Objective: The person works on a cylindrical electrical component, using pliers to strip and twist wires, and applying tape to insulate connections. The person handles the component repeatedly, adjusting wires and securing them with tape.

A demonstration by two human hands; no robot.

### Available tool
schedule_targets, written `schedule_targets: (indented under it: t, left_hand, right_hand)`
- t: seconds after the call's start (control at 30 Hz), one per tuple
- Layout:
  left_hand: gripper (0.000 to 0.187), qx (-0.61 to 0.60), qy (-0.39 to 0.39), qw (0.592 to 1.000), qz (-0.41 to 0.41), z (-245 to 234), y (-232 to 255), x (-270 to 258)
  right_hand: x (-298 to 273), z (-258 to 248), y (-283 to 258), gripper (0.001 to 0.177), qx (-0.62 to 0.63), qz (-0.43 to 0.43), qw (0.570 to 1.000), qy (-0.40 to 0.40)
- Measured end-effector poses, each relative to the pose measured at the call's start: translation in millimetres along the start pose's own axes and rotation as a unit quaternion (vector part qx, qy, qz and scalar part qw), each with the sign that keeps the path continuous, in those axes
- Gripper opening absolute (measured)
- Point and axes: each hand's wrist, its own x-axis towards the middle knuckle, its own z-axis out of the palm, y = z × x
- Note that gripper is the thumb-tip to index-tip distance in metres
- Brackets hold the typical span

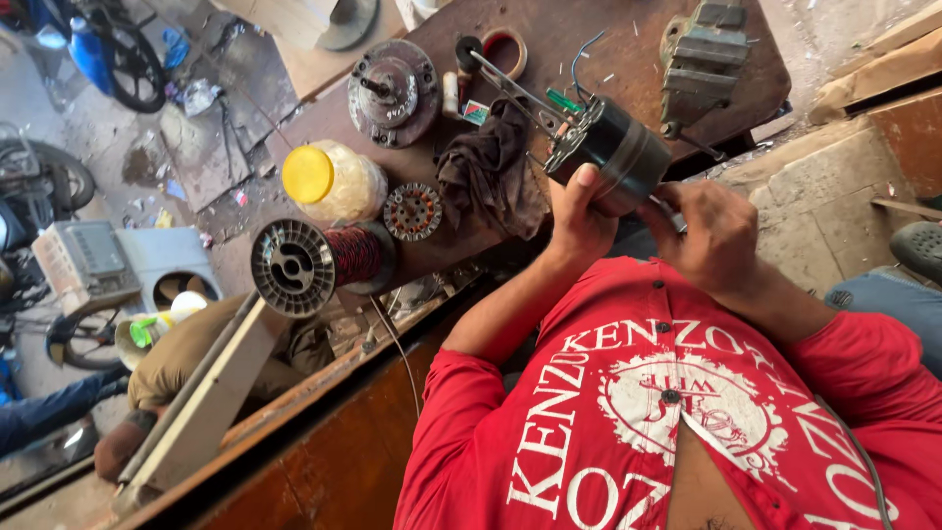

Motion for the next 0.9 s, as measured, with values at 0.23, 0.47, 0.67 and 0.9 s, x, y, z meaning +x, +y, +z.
schedule_targets:
  t: [0.23, 0.47, 0.67, 0.9]
  left_hand:
    - [0.06, 0.002, -0.003, 1.0, 0.0, 8.0, -17.7, -4.7]
    - [0.068, 0.008, 0.015, 1.0, -0.013, 19.9, -24.3, -0.3]
    - [0.067, -0.006, 0.002, 0.999, -0.048, 24.9, -21.9, 1.0]
    - [0.065, 0.014, -0.008, 0.999, -0.029, 19.8, -23.8, 6.8]
  right_hand:
    - [-19.2, -5.1, 24.7, 0.029, 0.429, 0.454, 0.773, -0.112]
    - [-26.2, -14.4, 22.6, 0.029, 0.112, 0.14, 0.983, -0.029]
    - [-36.6, -8.7, 29.8, 0.021, 0.059, 0.101, 0.993, -0.004]
    - [-39.1, -1.4, 41.3, 0.041, 0.448, 0.491, 0.741, -0.097]
